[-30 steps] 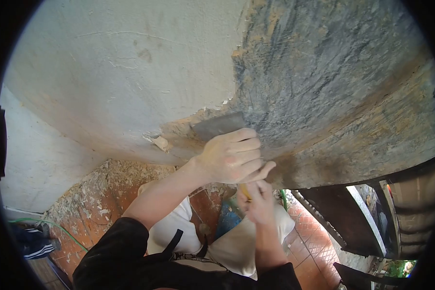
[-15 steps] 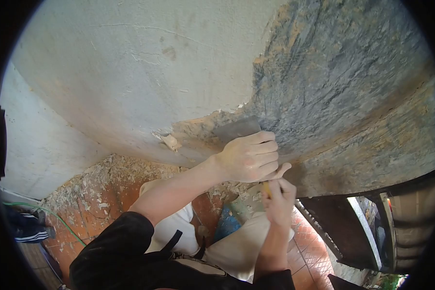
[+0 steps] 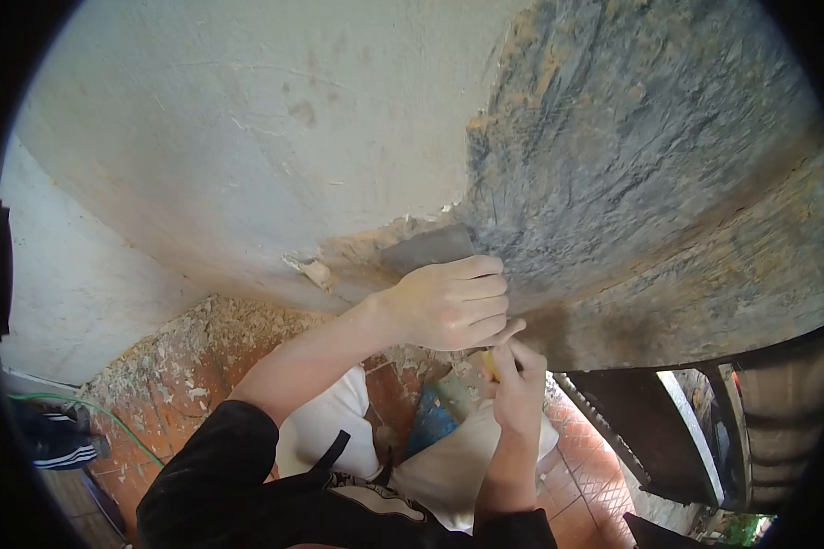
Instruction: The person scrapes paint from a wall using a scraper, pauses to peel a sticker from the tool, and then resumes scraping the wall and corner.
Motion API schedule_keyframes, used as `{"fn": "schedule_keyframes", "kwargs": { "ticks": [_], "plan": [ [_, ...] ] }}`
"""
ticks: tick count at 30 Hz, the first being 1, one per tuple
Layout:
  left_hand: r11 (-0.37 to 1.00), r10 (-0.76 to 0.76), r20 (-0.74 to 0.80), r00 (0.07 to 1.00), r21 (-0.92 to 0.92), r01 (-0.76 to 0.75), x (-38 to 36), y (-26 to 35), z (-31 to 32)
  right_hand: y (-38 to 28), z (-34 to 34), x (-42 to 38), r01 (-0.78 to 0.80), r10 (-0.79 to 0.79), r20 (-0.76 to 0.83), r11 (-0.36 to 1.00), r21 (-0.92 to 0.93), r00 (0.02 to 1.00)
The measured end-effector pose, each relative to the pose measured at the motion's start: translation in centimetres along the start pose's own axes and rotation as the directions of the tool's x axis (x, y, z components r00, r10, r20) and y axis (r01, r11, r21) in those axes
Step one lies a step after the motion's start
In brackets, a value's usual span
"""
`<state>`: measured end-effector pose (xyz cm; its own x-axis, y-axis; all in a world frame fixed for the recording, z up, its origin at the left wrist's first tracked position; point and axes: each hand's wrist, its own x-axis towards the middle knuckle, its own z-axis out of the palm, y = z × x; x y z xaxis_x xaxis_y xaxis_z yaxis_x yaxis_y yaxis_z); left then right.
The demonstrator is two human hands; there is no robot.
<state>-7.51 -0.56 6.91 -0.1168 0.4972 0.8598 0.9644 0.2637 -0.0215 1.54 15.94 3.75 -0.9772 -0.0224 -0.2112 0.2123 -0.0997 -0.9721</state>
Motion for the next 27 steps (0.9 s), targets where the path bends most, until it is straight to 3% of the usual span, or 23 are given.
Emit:
{"fn": "schedule_keyframes", "kwargs": {
  "ticks": [1,3,5,6,8,9,11,12,14,15,16,18,19,22,23,24,26,27],
  "plan": [
    [0.997,0.021,-0.013,1.000,0.081,-0.020,0.2,-0.4,-0.1,0.7,1.0,0.3,0.045,-0.053,-0.090,0.995,-0.086,0.995],
    [0.984,0.050,-0.030,0.998,0.173,-0.045,0.5,-0.8,-0.3,0.8,3.4,-1.8,0.017,-0.018,-0.046,1.000,-0.021,0.999],
    [1.000,0.018,-0.012,1.000,-0.007,-0.018,-0.2,-0.1,-0.9,0.5,3.3,-2.1,-0.083,0.078,0.059,0.992,0.090,0.995],
    [1.000,-0.008,-0.002,1.000,-0.025,0.008,-0.5,0.3,-0.9,1.2,1.1,-1.0,-0.020,0.023,0.075,0.999,-0.042,0.997],
    [0.979,0.068,0.045,0.997,0.188,-0.076,0.6,-0.9,-0.8,1.3,1.8,0.5,0.042,-0.047,-0.096,0.998,-0.048,0.994],
    [0.978,0.079,0.035,0.996,0.192,-0.084,0.7,-0.6,-1.0,1.1,2.4,-0.3,0.055,-0.060,-0.099,0.997,-0.054,0.993],
    [0.997,0.027,0.046,0.999,0.076,-0.030,-0.1,0.2,-2.2,1.4,4.4,-2.3,-0.135,0.125,0.060,0.967,0.217,0.990],
    [0.998,0.005,0.056,0.998,0.063,-0.009,-0.2,0.1,-1.9,1.1,3.3,-1.8,-0.161,0.152,0.058,0.962,0.221,0.987],
    [0.985,0.089,0.072,0.993,0.139,-0.098,0.3,-0.8,-1.3,0.1,0.1,0.6,-0.026,0.028,0.121,1.000,-0.014,0.992],
    [0.983,0.098,0.067,0.993,0.147,-0.107,0.3,-0.7,-1.6,0.5,1.4,0.8,-0.031,0.031,0.015,1.000,-0.004,0.999],
    [0.992,0.033,0.062,0.998,0.120,-0.040,0.2,-0.3,-1.9,1.9,2.9,-0.4,-0.024,0.024,0.015,1.000,-0.015,1.000],
    [0.996,0.000,0.065,0.998,0.092,-0.007,0.4,-1.5,-2.2,4.4,6.0,-2.2,-0.158,0.128,0.106,0.922,0.353,0.986],
    [0.999,0.026,0.138,0.990,0.044,-0.032,0.2,-1.6,-2.5,2.3,6.4,-2.6,-0.257,0.204,0.166,0.871,0.419,0.965],
    [0.996,0.086,0.242,0.967,-0.001,-0.089,-0.3,-1.9,-2.4,1.8,2.8,1.2,-0.114,0.086,0.105,0.949,0.293,0.991],
    [0.991,0.114,0.216,0.970,0.045,-0.127,-0.1,-2.3,-2.4,2.4,4.6,0.9,-0.122,0.149,-0.067,0.944,0.307,0.987],
    [0.985,0.135,0.186,0.973,0.083,-0.152,0.1,-2.2,-2.1,2.6,5.5,-0.1,-0.115,0.142,-0.068,0.948,0.297,0.988],
    [0.983,0.168,0.183,0.969,0.048,-0.180,0.8,-1.9,-2.9,3.5,6.7,-1.4,-0.168,0.149,0.077,0.876,0.453,0.986],
    [0.986,0.163,0.183,0.970,0.011,-0.168,0.6,-1.4,-3.4,3.2,5.0,-1.2,-0.119,0.114,0.032,0.952,0.283,0.993]
  ]
}}
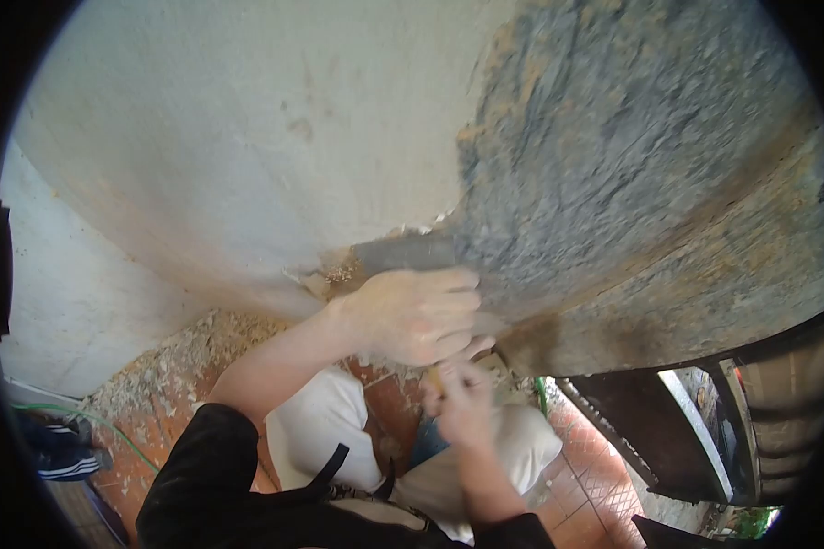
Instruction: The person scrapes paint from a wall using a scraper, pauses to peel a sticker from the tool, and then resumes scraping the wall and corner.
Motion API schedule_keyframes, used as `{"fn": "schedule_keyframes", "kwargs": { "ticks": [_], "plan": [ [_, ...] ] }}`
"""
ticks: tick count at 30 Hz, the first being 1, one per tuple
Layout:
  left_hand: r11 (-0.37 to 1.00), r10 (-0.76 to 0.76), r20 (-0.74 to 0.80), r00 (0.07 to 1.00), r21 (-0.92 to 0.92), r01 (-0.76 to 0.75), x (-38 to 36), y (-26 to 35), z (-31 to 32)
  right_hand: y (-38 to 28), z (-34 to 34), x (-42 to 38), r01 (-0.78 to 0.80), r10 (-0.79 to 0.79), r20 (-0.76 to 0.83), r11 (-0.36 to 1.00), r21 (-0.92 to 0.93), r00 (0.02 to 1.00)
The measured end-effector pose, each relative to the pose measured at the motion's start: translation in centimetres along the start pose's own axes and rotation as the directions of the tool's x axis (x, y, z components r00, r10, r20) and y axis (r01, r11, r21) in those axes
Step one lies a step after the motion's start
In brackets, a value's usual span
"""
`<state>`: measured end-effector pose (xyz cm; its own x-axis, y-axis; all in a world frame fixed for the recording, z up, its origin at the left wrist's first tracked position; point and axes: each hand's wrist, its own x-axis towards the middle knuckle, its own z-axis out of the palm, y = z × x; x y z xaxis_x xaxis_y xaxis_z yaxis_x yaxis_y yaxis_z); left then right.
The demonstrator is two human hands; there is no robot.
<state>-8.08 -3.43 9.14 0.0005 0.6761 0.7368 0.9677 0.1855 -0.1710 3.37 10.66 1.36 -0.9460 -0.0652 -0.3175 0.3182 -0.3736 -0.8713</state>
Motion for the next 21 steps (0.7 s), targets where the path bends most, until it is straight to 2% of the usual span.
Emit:
{"fn": "schedule_keyframes", "kwargs": {
  "ticks": [1,3,4,6,7,9,10,11,13,14,17,18,19,21],
  "plan": [
    [0.999,-0.030,0.012,0.999,-0.020,0.030,-0.2,0.6,0.3,-1.8,-1.6,0.7,-0.027,0.030,0.051,0.998,-0.063,0.998],
    [0.993,-0.022,-0.033,0.999,0.112,0.025,0.6,-0.6,1.2,-4.0,-1.8,2.3,0.038,-0.037,0.007,0.992,-0.121,0.999],
    [0.993,-0.021,-0.045,0.999,0.117,0.026,0.4,-0.2,1.0,-3.2,-0.9,1.2,0.044,-0.043,0.007,0.990,-0.133,0.999],
    [0.996,-0.086,0.111,0.990,-0.029,0.090,-0.2,0.2,0.3,-0.2,2.2,-0.8,0.005,0.004,-0.081,0.994,0.114,0.997],
    [0.996,-0.078,0.114,0.990,-0.035,0.083,-0.1,-0.4,0.4,-0.4,1.2,0.2,0.009,0.001,-0.087,0.993,0.121,0.996],
    [0.999,-0.019,0.176,0.984,0.047,0.011,-0.1,-0.1,0.1,-0.6,-1.5,1.5,0.039,-0.037,0.083,0.999,-0.024,0.996],
    [0.987,0.019,0.160,0.987,0.157,-0.045,-0.3,-0.7,1.1,-1.0,0.0,2.6,0.084,-0.082,-0.065,0.996,0.026,0.994],
    [0.984,0.025,0.151,0.988,0.172,-0.051,-0.4,-0.3,0.6,0.2,1.3,1.6,0.099,-0.098,-0.057,0.995,0.017,0.994],
    [0.997,-0.082,0.306,0.948,0.030,0.077,-0.8,0.9,-0.6,3.0,4.2,-1.6,0.244,-0.253,-0.011,0.942,-0.232,0.967],
    [0.998,-0.068,0.310,0.948,0.031,0.061,-0.5,-0.1,-0.7,2.6,3.4,-0.3,0.256,-0.266,-0.015,0.940,-0.224,0.964],
    [0.998,-0.052,0.257,0.965,-0.007,0.056,-1.3,0.6,-0.7,1.1,0.3,1.5,0.045,-0.044,-0.017,0.998,0.039,0.999],
    [0.999,-0.036,0.181,0.983,0.036,0.030,-1.3,0.2,0.1,0.2,1.3,1.4,0.060,-0.055,-0.091,0.997,0.046,0.994],
    [0.996,-0.016,0.098,0.995,0.083,0.008,-1.0,-0.3,0.6,-0.1,2.2,0.1,0.075,-0.072,-0.081,0.996,0.039,0.994],
    [0.999,-0.017,0.087,0.996,0.037,0.014,-0.5,-0.1,-0.4,0.8,3.9,-3.2,-0.058,0.070,-0.055,0.979,0.194,0.996]
  ]
}}
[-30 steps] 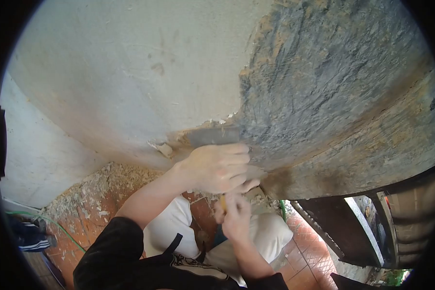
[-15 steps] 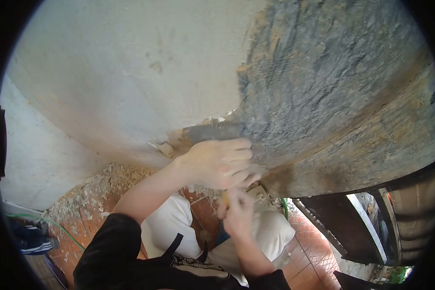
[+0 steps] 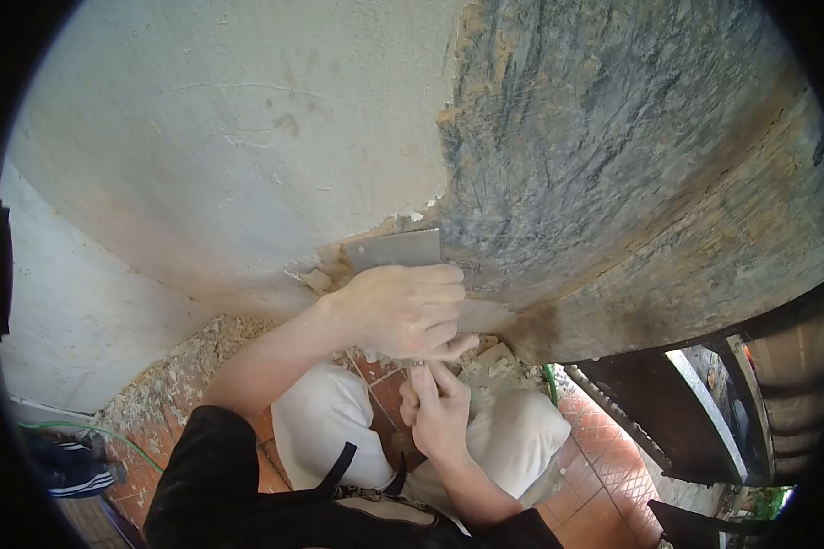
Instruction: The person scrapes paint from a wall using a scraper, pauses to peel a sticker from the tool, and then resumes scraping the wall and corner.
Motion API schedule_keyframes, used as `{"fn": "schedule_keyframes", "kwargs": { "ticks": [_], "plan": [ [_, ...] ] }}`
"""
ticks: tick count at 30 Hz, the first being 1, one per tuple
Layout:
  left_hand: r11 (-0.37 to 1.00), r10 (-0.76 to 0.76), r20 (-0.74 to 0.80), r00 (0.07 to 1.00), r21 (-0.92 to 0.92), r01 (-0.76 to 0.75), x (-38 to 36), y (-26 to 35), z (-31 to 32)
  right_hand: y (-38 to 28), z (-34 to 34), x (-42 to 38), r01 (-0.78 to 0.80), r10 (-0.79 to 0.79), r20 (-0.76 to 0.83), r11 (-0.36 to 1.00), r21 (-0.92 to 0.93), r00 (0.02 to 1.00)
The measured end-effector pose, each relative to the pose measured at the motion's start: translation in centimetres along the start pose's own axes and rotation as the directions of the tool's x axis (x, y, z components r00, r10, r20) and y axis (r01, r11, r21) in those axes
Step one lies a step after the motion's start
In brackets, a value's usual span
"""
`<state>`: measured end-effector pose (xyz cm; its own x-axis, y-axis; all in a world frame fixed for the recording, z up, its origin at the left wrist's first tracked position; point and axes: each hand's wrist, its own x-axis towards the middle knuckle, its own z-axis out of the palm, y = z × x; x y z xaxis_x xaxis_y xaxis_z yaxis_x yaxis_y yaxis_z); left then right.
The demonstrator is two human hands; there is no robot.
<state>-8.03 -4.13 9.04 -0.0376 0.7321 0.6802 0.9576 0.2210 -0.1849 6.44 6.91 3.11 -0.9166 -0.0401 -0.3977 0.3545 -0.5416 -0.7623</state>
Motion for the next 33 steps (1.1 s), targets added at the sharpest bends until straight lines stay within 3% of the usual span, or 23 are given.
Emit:
{"fn": "schedule_keyframes", "kwargs": {
  "ticks": [1,2,4,6,7,8,9,11,12,14,16,18,20,22,24,28,30,32,33],
  "plan": [
    [0.997,-0.025,-0.003,1.000,-0.072,0.025,-0.3,0.7,-0.4,-0.6,-0.5,-0.1,0.040,-0.041,-0.002,0.992,-0.118,0.999],
    [0.993,-0.053,0.005,0.999,-0.100,0.054,-0.6,1.6,0.0,-1.4,-2.4,1.1,0.100,-0.083,0.103,0.979,-0.179,0.991],
    [0.997,0.041,0.071,0.997,0.057,-0.045,0.2,-0.1,1.0,-1.7,-2.9,3.1,0.160,-0.154,0.060,0.980,-0.119,0.986],
    [0.997,0.065,0.048,0.997,0.043,-0.067,0.1,0.2,0.8,0.4,-1.2,2.1,0.152,-0.152,-0.025,0.988,-0.015,0.988],
    [0.999,0.016,0.051,0.999,-0.049,-0.013,-0.4,0.6,0.5,0.5,0.5,0.7,0.057,-0.053,-0.072,0.996,0.063,0.996],
    [0.989,-0.041,0.066,0.997,-0.143,0.050,-0.7,0.8,0.4,1.4,-0.1,0.3,0.041,-0.051,0.081,0.993,0.111,0.995],
    [0.988,-0.045,0.071,0.996,-0.146,0.055,-0.8,0.8,0.7,1.8,-1.3,1.1,0.056,-0.065,0.111,0.995,0.085,0.992],
    [0.995,0.082,0.238,0.968,0.040,-0.094,-1.0,0.2,0.9,2.1,-3.7,4.0,0.094,-0.096,0.147,0.995,0.021,0.984],
    [0.994,0.081,0.237,0.968,0.047,-0.095,-1.2,0.3,0.9,2.2,-3.0,3.6,0.097,-0.099,0.153,0.995,0.019,0.983],
    [0.995,0.100,0.210,0.973,-0.036,-0.095,-1.1,0.0,1.2,1.9,-1.2,2.5,0.029,-0.032,0.022,0.993,0.111,0.999],
    [0.996,0.082,0.231,0.970,-0.037,-0.075,-0.5,-0.1,0.9,1.4,-2.7,2.4,0.017,-0.028,0.088,0.992,0.124,0.996],
    [0.998,0.053,0.259,0.964,-0.035,-0.045,-0.6,0.4,1.0,1.5,-5.9,5.6,0.157,-0.145,0.261,0.987,-0.025,0.955],
    [0.979,0.105,0.364,0.926,0.125,-0.160,-0.2,-0.2,1.7,2.0,-4.9,6.6,0.222,-0.217,0.199,0.975,-0.001,0.956],
    [0.992,0.087,0.304,0.949,0.062,-0.111,0.2,-0.4,1.0,2.4,-3.3,5.7,0.097,-0.114,0.154,0.989,0.114,0.982],
    [0.999,0.042,0.260,0.965,-0.025,-0.037,0.1,-0.6,0.9,1.1,-2.7,5.1,0.065,-0.084,0.199,0.993,0.102,0.976],
    [0.996,0.083,0.332,0.940,-0.009,-0.084,-0.4,-0.1,1.5,2.2,-4.1,5.6,0.142,-0.158,0.179,0.985,0.098,0.971],
    [0.994,0.098,0.381,0.919,0.010,-0.111,-0.2,-0.2,1.4,1.8,-3.9,5.4,0.066,-0.076,0.151,0.995,0.073,0.986],
    [1.000,0.028,0.220,0.975,-0.007,-0.027,0.1,0.0,1.1,0.5,-3.7,5.2,0.084,-0.088,0.185,0.996,0.033,0.979],
    [1.000,0.017,0.218,0.976,-0.021,-0.012,-0.3,0.4,1.7,0.1,-4.2,4.7,0.096,-0.091,0.216,0.995,-0.014,0.972]
  ]
}}
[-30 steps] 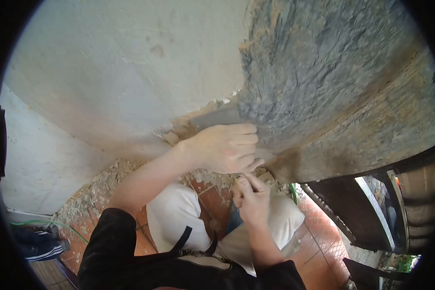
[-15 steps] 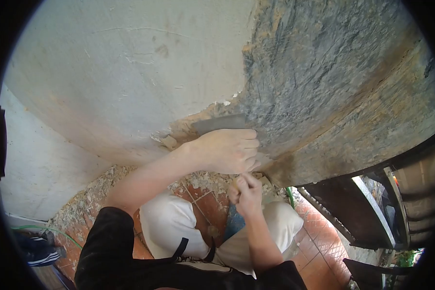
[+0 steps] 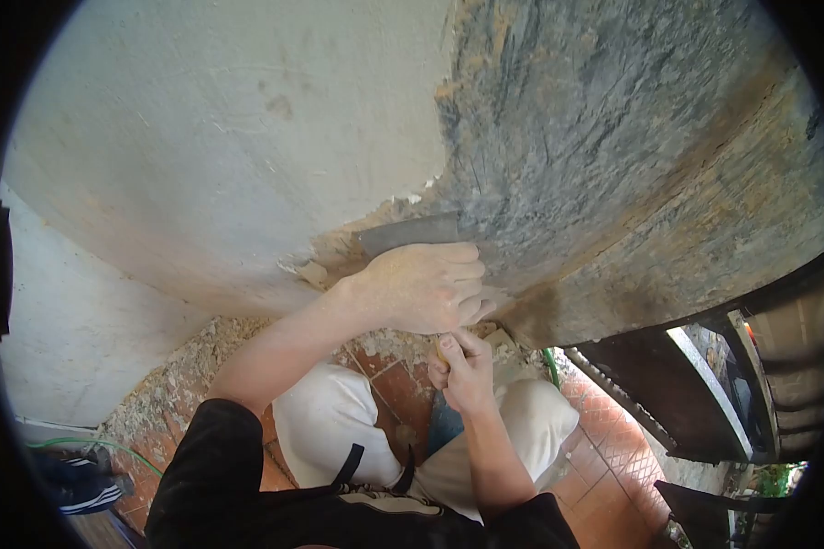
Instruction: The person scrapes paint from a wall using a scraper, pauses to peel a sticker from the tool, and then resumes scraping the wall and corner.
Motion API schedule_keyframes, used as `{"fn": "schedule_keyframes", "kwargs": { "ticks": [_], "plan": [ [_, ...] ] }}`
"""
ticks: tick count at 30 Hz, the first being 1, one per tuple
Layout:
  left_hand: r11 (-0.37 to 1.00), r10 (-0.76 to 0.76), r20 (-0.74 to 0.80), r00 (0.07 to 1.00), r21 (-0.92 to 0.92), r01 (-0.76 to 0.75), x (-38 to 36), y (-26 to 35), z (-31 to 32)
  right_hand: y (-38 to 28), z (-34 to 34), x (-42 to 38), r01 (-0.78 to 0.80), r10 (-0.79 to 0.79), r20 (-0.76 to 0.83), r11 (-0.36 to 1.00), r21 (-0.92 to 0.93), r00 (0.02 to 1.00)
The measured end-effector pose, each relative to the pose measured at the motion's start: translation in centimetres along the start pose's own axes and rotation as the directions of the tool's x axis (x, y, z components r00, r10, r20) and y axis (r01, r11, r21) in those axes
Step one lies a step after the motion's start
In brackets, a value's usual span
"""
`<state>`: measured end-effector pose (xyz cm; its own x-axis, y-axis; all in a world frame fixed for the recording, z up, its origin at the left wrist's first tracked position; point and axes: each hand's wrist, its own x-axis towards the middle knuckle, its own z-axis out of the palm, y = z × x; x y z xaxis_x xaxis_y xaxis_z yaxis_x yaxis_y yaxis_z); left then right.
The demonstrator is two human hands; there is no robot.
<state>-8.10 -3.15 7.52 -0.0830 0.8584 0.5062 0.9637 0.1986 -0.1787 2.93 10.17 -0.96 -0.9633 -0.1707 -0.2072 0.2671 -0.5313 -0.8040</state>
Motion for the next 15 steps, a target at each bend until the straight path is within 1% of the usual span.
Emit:
{"fn": "schedule_keyframes", "kwargs": {
  "ticks": [2,3,5,7,8,9,11,12,13,14,15],
  "plan": [
    [0.999,-0.028,-0.025,0.999,0.025,0.029,-0.2,0.0,1.1,0.2,-2.1,0.4,-0.008,0.009,0.011,1.000,-0.024,1.000],
    [0.999,-0.021,-0.029,0.999,0.028,0.022,0.0,-0.1,0.8,-0.2,-1.9,0.8,-0.011,0.013,0.035,0.999,-0.049,0.999],
    [0.998,0.013,-0.059,0.998,0.061,-0.009,0.3,-0.6,0.5,-0.1,-0.8,0.7,0.000,0.001,0.010,0.998,-0.059,1.000],
    [1.000,0.005,-0.039,0.999,0.029,-0.004,0.0,-0.6,-0.6,-0.2,1.1,0.0,-0.043,0.044,-0.012,0.998,0.054,0.999],
    [1.000,-0.005,-0.021,1.000,0.004,0.005,0.0,-0.4,-0.9,-0.2,0.8,-0.4,-0.054,0.052,0.053,0.998,0.038,0.997],
    [1.000,-0.010,-0.017,1.000,-0.001,0.010,0.0,-0.1,-0.3,-0.2,0.0,-0.8,-0.062,0.060,0.053,0.997,0.042,0.997],
    [0.999,-0.033,-0.119,0.992,-0.042,0.028,0.0,0.1,0.7,-0.5,-1.7,-0.5,-0.029,0.030,0.023,0.997,-0.070,0.999],
    [0.999,-0.032,-0.117,0.993,-0.029,0.029,-0.1,-0.1,0.5,-0.8,-1.2,-0.4,-0.034,0.033,-0.011,0.997,-0.072,0.999],
    [1.000,-0.004,-0.114,0.994,-0.007,0.003,-0.2,-0.1,0.5,-0.7,-0.7,-0.6,-0.035,0.034,-0.006,0.997,-0.076,0.999],
    [0.999,0.032,-0.110,0.993,0.023,-0.030,-0.1,-0.5,0.6,-0.5,0.0,-0.4,-0.031,0.030,-0.015,0.998,-0.047,0.999],
    [0.999,0.033,-0.109,0.993,0.024,-0.031,-0.2,-0.5,0.3,-0.1,0.6,-0.4,-0.035,0.035,-0.032,0.999,-0.013,0.999]
  ]
}}
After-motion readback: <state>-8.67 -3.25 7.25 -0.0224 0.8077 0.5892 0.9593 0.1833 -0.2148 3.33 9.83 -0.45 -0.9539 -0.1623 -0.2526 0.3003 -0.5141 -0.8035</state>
